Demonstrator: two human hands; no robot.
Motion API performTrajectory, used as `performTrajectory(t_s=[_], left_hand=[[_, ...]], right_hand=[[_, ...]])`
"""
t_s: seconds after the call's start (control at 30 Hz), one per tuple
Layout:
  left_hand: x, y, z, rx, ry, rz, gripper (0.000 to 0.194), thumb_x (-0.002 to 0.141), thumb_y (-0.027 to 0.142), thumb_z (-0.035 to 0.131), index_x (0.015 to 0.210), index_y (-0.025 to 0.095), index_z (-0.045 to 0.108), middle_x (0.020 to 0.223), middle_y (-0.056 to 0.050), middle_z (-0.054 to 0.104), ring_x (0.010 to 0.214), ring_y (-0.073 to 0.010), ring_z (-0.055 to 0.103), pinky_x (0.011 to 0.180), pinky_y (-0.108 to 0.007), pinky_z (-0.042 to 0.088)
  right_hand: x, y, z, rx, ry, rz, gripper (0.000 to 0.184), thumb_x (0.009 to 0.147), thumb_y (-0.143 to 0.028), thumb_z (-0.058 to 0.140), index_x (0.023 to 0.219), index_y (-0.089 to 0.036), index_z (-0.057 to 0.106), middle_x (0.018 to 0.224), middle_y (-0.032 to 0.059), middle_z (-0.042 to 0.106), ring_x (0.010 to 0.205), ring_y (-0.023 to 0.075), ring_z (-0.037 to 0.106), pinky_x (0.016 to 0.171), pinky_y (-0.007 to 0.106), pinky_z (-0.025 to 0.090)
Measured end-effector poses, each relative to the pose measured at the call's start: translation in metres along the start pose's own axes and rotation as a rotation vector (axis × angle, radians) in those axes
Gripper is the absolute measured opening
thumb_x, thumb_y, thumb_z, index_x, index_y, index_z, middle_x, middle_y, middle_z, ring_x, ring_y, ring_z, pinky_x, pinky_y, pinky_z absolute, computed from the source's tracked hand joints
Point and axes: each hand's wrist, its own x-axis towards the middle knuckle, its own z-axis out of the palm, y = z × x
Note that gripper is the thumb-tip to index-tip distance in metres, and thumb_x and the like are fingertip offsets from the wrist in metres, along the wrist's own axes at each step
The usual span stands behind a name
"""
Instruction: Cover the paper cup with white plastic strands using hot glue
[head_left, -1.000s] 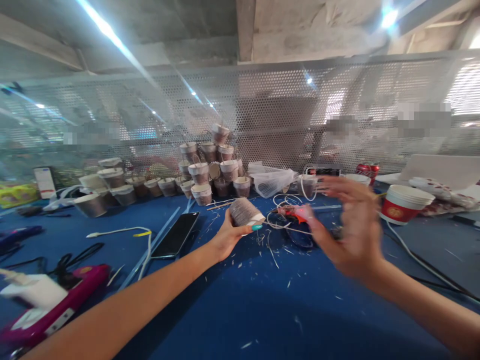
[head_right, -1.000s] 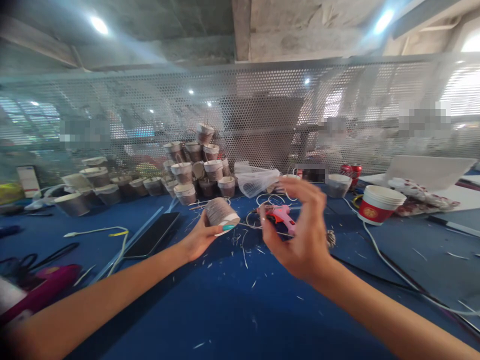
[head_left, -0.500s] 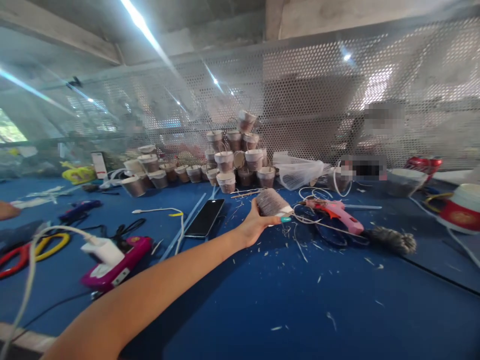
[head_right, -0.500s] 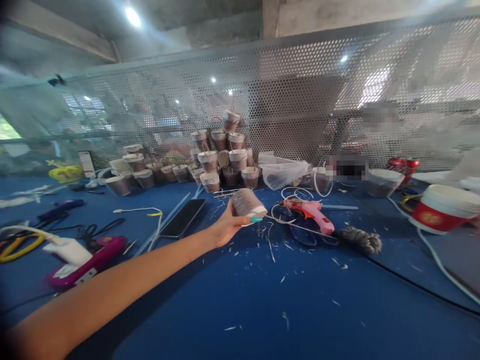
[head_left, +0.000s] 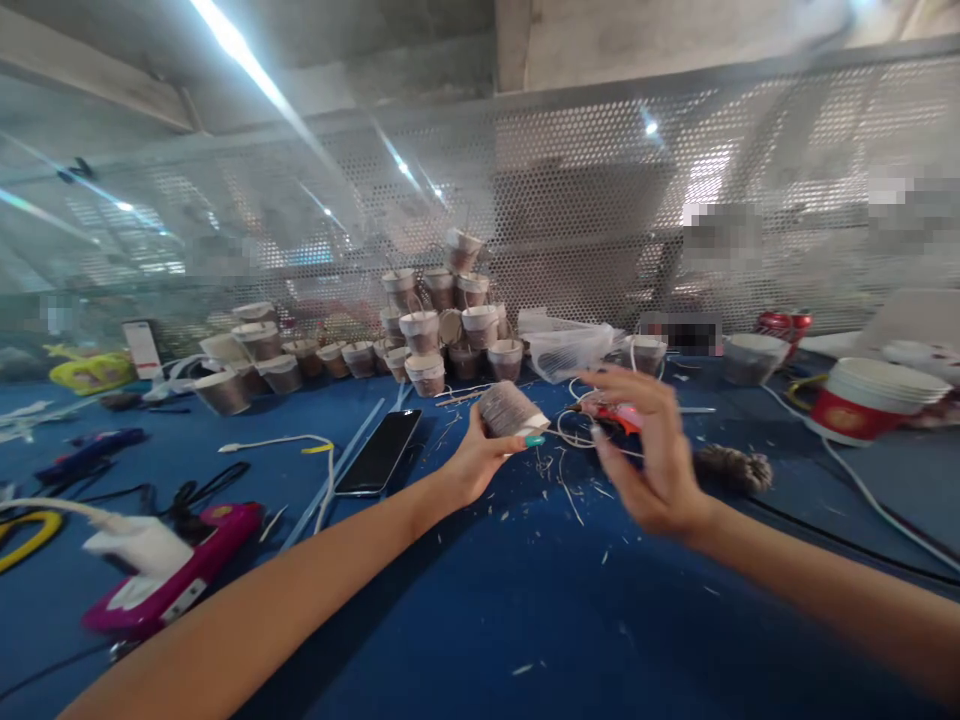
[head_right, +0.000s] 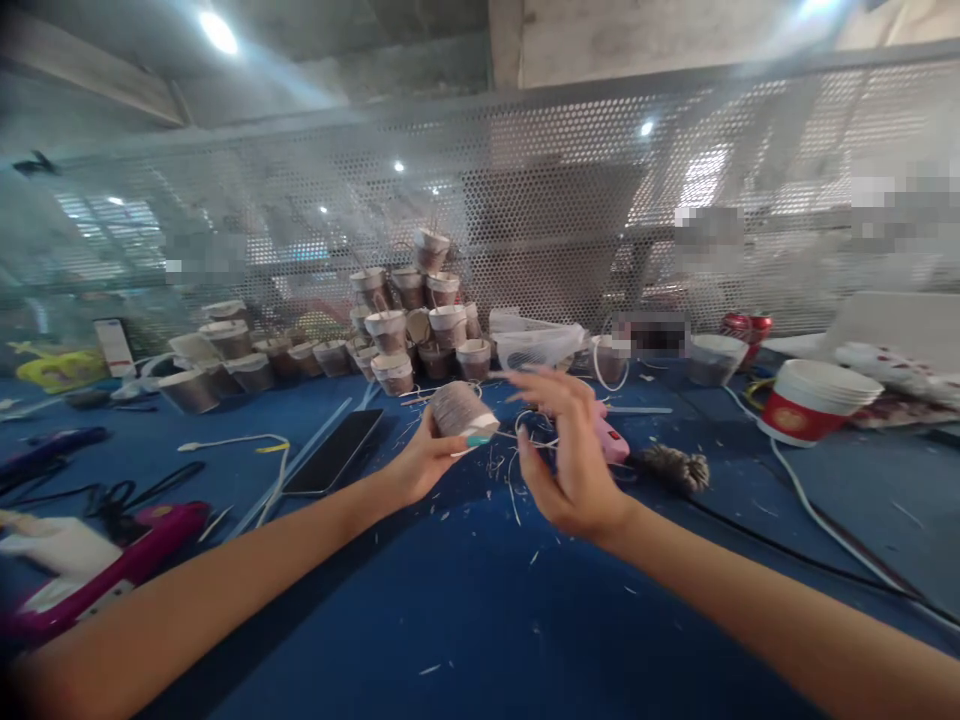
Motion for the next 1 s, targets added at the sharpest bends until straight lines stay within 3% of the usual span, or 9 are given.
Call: performTrajectory(t_s=[0.2, 0.37, 0.63, 0.87, 1.0], left_hand=[[0.0, 0.001, 0.014, -0.006, 0.008, 0.019, 0.083, 0.045, -0.002, 0.077, 0.115, 0.026, 0.04, 0.109, -0.006, 0.059, 0.108, -0.0255, 0.058, 0.098, -0.046, 0.042], [-0.007, 0.006, 0.013, -0.021, 0.003, 0.034, 0.085, 0.045, -0.001, 0.078, 0.116, 0.025, 0.04, 0.107, -0.006, 0.059, 0.111, -0.0273, 0.056, 0.099, -0.048, 0.041], [-0.004, 0.003, 0.012, 0.012, -0.036, 0.01, 0.088, 0.05, 0.004, 0.079, 0.124, 0.028, 0.038, 0.109, -0.006, 0.061, 0.107, -0.0271, 0.058, 0.094, -0.044, 0.045], [0.003, -0.001, 0.011, 0.031, -0.066, -0.043, 0.083, 0.053, 0.001, 0.073, 0.126, 0.026, 0.041, 0.11, -0.006, 0.062, 0.105, -0.0259, 0.059, 0.094, -0.04, 0.045], [0.004, -0.003, 0.01, 0.037, -0.062, -0.046, 0.081, 0.053, 0.002, 0.072, 0.125, 0.024, 0.044, 0.113, -0.007, 0.061, 0.104, -0.0243, 0.06, 0.094, -0.038, 0.045]], right_hand=[[-0.014, 0.007, 0.002, -0.002, -0.268, -0.023, 0.04, 0.073, -0.005, 0.046, 0.107, -0.024, 0.04, 0.13, 0.0079, 0.053, 0.124, 0.029, 0.037, 0.1, 0.056, 0.032], [-0.013, -0.002, 0.001, -0.046, -0.376, -0.014, 0.041, 0.069, -0.005, 0.045, 0.104, -0.025, 0.04, 0.125, 0.0066, 0.058, 0.125, 0.0309, 0.036, 0.098, 0.056, 0.028], [-0.011, 0.002, -0.005, 0.058, -0.335, 0.075, 0.037, 0.07, -0.008, 0.047, 0.103, -0.024, 0.042, 0.126, 0.0074, 0.056, 0.117, 0.0281, 0.041, 0.098, 0.054, 0.03], [-0.017, 0.026, 0.0, 0.446, -0.247, 0.369, 0.036, 0.069, -0.011, 0.05, 0.1, -0.025, 0.042, 0.124, 0.0065, 0.053, 0.117, 0.0267, 0.045, 0.102, 0.053, 0.031], [-0.019, 0.032, 0.005, 0.635, -0.189, 0.466, 0.038, 0.064, -0.008, 0.051, 0.096, -0.026, 0.041, 0.121, 0.0061, 0.055, 0.118, 0.0254, 0.047, 0.101, 0.05, 0.033]])
